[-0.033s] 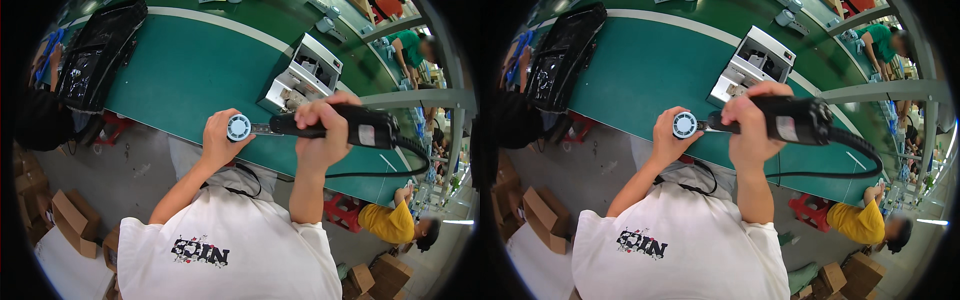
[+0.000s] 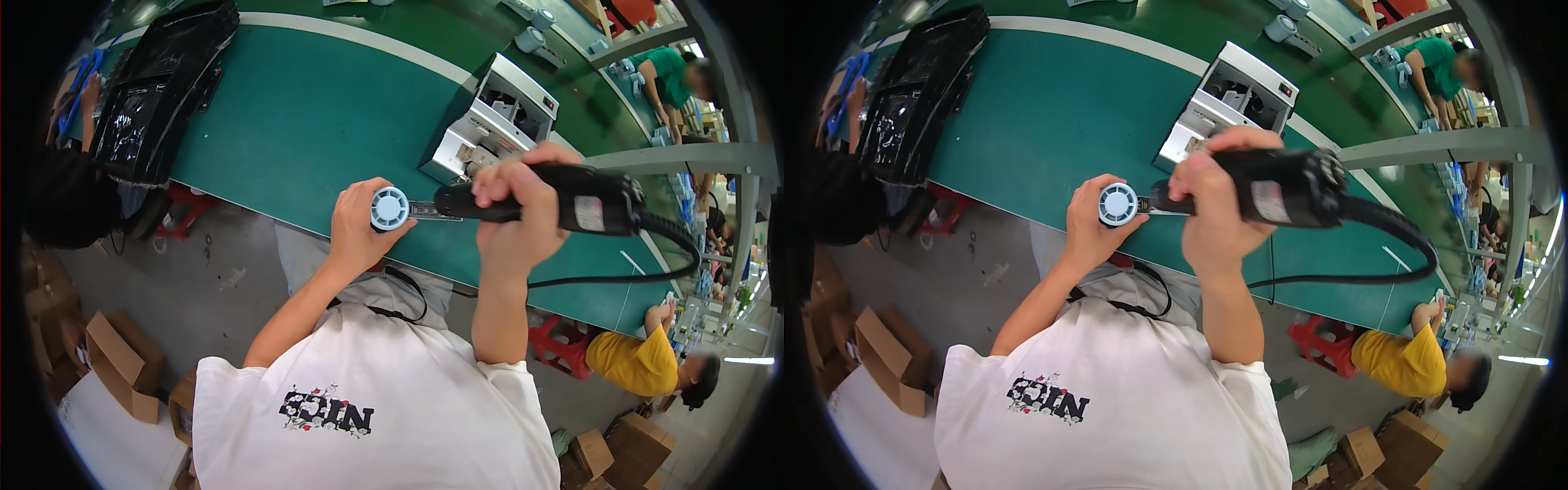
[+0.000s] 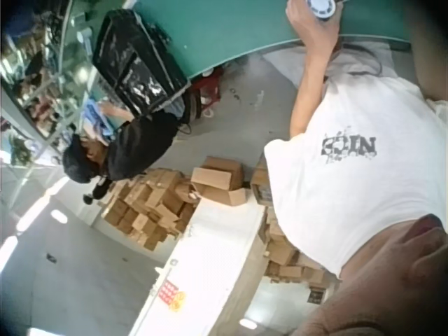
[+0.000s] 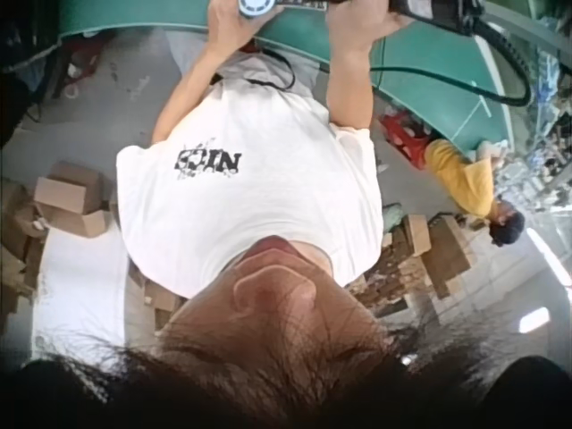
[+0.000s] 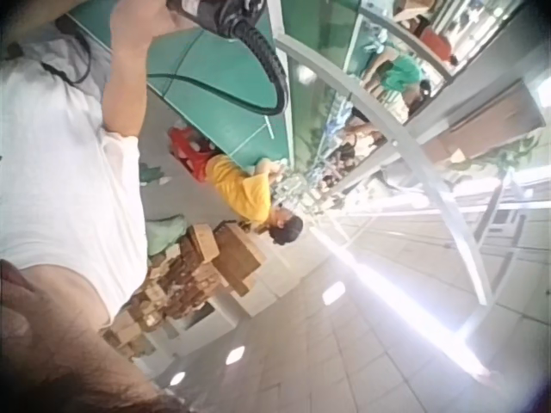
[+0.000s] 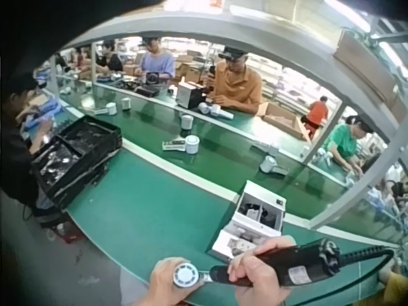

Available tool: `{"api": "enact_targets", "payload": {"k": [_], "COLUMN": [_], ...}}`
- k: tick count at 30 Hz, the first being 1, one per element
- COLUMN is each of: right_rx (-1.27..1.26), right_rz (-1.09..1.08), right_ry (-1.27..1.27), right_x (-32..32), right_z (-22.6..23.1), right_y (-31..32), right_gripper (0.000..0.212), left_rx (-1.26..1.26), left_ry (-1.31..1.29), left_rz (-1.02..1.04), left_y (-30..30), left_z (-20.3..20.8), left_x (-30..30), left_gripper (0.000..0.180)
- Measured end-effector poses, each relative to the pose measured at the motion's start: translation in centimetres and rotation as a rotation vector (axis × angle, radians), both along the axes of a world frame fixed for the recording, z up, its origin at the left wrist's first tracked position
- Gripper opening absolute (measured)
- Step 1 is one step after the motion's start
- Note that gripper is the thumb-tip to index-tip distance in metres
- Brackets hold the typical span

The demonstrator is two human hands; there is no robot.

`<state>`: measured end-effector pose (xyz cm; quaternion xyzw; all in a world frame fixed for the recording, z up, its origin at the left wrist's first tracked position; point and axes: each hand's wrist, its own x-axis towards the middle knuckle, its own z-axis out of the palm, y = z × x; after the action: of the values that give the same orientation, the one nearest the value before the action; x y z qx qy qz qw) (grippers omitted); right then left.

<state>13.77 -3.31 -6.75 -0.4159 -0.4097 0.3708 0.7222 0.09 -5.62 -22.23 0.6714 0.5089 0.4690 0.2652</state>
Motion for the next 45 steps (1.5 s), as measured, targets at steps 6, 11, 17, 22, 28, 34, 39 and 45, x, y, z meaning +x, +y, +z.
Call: {"api": "enact_targets", "payload": {"k": [6, 11, 17, 22, 28, 34, 39, 45], "right_rx": [-0.001, -0.004, 0.004, 0.088, 0.103, 0.131, -0.051, 0.119], "right_rz": [0.045, 0.028, 0.005, 0.027, 0.021, 0.107, 0.221, -0.139], "right_ry": [0.096, 0.028, -0.052, -0.14, -0.145, -0.12, -0.129, -0.171], "right_x": [-0.4, -0.5, -0.3, -0.7, -1.2, -1.0, 1.7, 5.9], "right_z": [-1.9, -1.9, -2.7, -3.3, -4.0, -3.9, -0.5, 3.7], "right_y": [1.0, 1.2, 1.6, 2.0, 1.9, 1.4, 2.2, 4.7], "right_gripper": [0.02, 0.017, 0.015, 0.016, 0.017, 0.019, 0.011, 0.01], "left_rx": [-0.035, -0.041, -0.052, -0.058, -0.066, -0.067, -0.069, -0.04], "left_ry": [0.015, 0.015, 0.019, 0.038, 0.043, 0.049, 0.025, 0.058], "left_rz": [-0.001, 0.015, 0.011, 0.018, 0.027, 0.001, -0.038, -0.043], "left_y": [0.0, 0.1, 0.1, -0.1, 0.0, -0.1, -0.3, -0.3], "left_z": [0.0, -0.4, -0.8, -0.5, -0.4, -0.1, -0.8, -0.3], "left_x": [0.4, 0.4, 0.7, 0.6, 0.5, 0.5, 0.0, 0.0], "left_gripper": [0.058, 0.058, 0.059, 0.059, 0.06, 0.061, 0.058, 0.055]}}
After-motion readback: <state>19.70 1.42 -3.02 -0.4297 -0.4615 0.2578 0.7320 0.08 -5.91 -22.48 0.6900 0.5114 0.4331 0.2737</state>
